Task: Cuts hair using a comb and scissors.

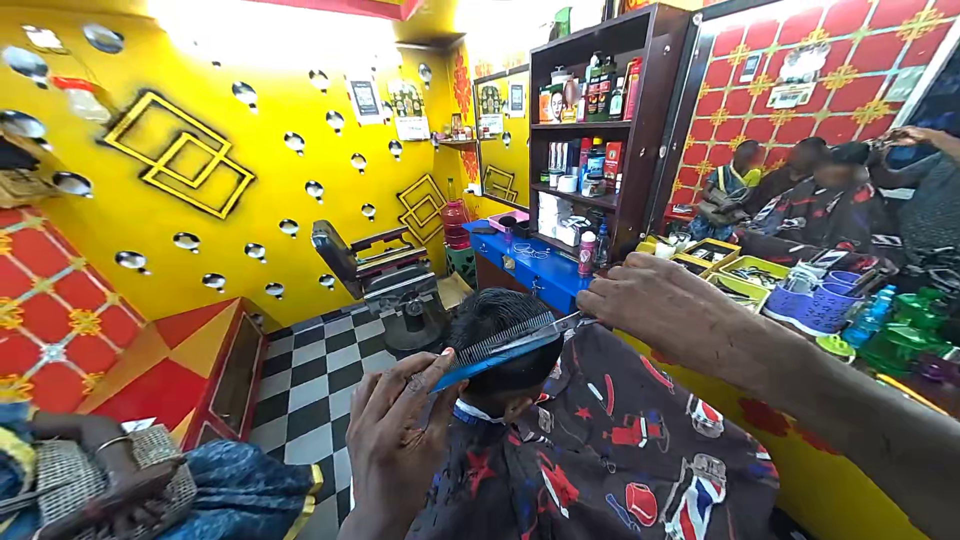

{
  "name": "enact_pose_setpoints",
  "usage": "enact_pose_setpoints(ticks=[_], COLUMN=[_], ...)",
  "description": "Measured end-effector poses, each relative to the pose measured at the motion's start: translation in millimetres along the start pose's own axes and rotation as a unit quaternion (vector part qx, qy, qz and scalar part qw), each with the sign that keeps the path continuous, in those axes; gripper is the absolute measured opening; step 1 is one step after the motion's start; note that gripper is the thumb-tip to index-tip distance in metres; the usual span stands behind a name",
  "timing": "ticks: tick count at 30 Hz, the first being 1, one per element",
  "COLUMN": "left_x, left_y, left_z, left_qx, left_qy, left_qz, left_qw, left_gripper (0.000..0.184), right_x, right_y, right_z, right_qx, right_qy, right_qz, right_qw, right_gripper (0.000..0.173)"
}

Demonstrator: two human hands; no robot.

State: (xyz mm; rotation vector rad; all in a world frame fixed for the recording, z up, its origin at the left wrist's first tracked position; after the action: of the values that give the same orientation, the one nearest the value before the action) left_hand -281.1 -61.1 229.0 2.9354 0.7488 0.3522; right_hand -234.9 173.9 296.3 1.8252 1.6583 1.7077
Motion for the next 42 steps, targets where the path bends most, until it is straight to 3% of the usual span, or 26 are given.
enact_pose_setpoints(ticks=[3,7,12,16,19,21,24,29,31,33,38,42], left_x=[-1,-1,2,6,-8,-13,-16,-19,-19,-19,-19,-19], left_y=[0,-1,3,-10,-10,-8,-8,-12,-13,-14,-15,-15], left_z=[-2,-3,5,37,34,23,6,-8,-11,-12,-16,-18], left_qx=[0.0,-0.006,0.005,-0.093,-0.084,-0.07,-0.052,-0.039,-0.028,-0.023,-0.019,-0.022], left_qy=[-0.002,-0.002,-0.009,-0.053,-0.01,0.007,0.022,0.021,0.019,0.017,0.015,0.013], left_qz=[0.002,0.0,0.022,0.039,0.052,0.051,0.025,-0.007,-0.01,-0.006,-0.006,-0.006], left_qw=[1.0,1.0,1.0,0.993,0.995,0.996,0.998,0.999,0.999,1.0,1.0,1.0], left_gripper=[0.028,0.029,0.029,0.028,0.031,0.031,0.031,0.034,0.033,0.032,0.032,0.032], right_x=[15,9,10,47,62,65,64,51,43,35,21,35], right_y=[-2,-8,2,6,2,-1,-10,-14,-19,-19,-6,-7], right_z=[8,1,-2,12,16,14,8,-1,-2,-6,-22,-17], right_qx=[-0.018,-0.041,0.002,0.085,0.102,0.077,-0.002,-0.065,-0.112,-0.127,-0.092,-0.096], right_qy=[-0.025,-0.015,-0.017,-0.062,-0.039,-0.036,-0.028,-0.011,0.004,0.006,0.024,0.003], right_qz=[-0.022,-0.021,-0.018,-0.035,-0.041,-0.048,-0.06,-0.067,-0.058,-0.05,-0.021,-0.025], right_qw=[0.999,0.999,1.0,0.994,0.993,0.995,0.998,0.996,0.992,0.991,0.995,0.995], right_gripper=[0.027,0.046,0.03,0.029,0.027,0.024,0.037,0.033,0.051,0.059,0.036,0.034])
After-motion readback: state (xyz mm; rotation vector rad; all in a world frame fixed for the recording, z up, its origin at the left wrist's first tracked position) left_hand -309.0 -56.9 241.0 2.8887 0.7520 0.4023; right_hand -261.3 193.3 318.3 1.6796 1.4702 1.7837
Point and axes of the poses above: each hand's wrist, its own z-axis away from the middle knuckle, its own y-axis out of the back of the hand, x = y × z, the point moved 9 cm from there along -z, towards the middle knuckle, and after that the axes turned 9 degrees about x, right-handed, at the moved point
